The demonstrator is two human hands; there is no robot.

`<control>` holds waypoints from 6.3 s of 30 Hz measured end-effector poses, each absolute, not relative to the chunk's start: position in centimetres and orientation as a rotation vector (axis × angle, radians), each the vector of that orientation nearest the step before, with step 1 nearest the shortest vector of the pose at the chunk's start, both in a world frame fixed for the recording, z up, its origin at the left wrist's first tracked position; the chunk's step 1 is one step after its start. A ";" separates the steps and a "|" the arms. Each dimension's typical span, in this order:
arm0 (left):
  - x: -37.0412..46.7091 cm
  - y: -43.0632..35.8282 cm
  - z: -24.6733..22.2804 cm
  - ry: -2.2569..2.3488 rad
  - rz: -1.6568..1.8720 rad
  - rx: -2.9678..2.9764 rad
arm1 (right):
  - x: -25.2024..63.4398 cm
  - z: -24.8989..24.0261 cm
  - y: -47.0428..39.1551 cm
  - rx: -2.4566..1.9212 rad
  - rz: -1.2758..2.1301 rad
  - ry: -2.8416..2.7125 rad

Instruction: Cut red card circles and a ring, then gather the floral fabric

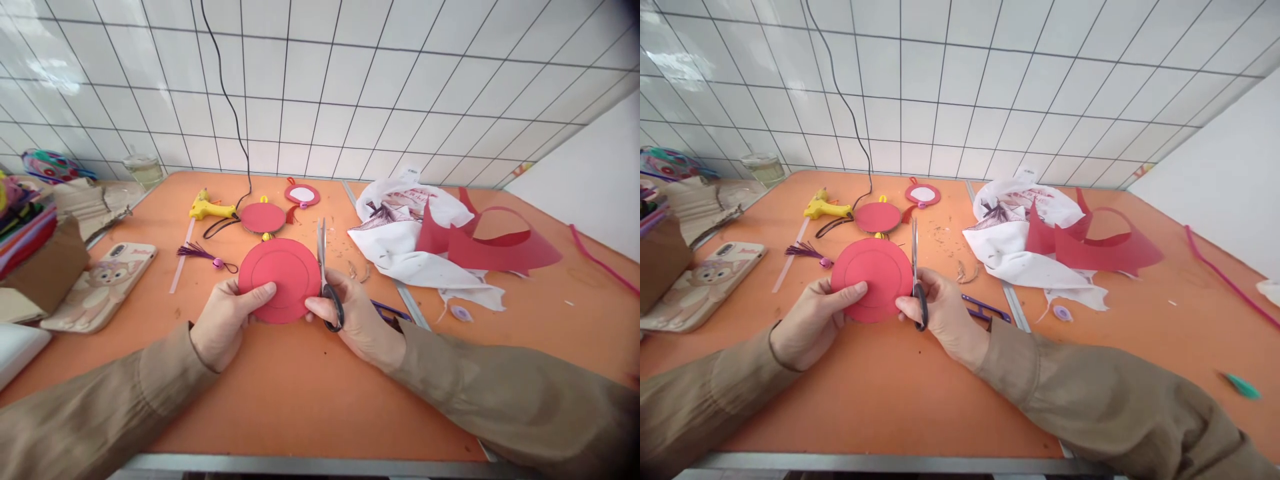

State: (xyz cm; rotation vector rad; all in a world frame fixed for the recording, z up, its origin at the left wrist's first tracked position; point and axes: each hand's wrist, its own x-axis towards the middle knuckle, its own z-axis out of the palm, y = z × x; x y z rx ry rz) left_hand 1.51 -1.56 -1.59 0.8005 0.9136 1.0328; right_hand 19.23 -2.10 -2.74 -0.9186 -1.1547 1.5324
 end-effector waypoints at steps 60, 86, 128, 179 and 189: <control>-1.3 1.1 -1.4 0.989 1.085 1.060 | 22.4 -3.0 -1.6 -0.859 1.612 -1.505; 1.0 -1.0 -1.4 0.872 1.111 0.767 | 18.8 -2.9 -2.1 -0.886 1.506 -1.153; 0.2 -0.8 -1.4 0.915 0.871 0.898 | 19.7 -2.3 -1.4 -0.995 1.264 -1.239; 0.4 -0.9 -1.5 0.888 0.894 0.862 | 20.0 -1.9 -1.1 -1.013 1.186 -1.284; 0.4 -0.9 -1.5 0.875 0.920 0.877 | 19.8 -2.2 -1.6 -0.914 1.328 -1.368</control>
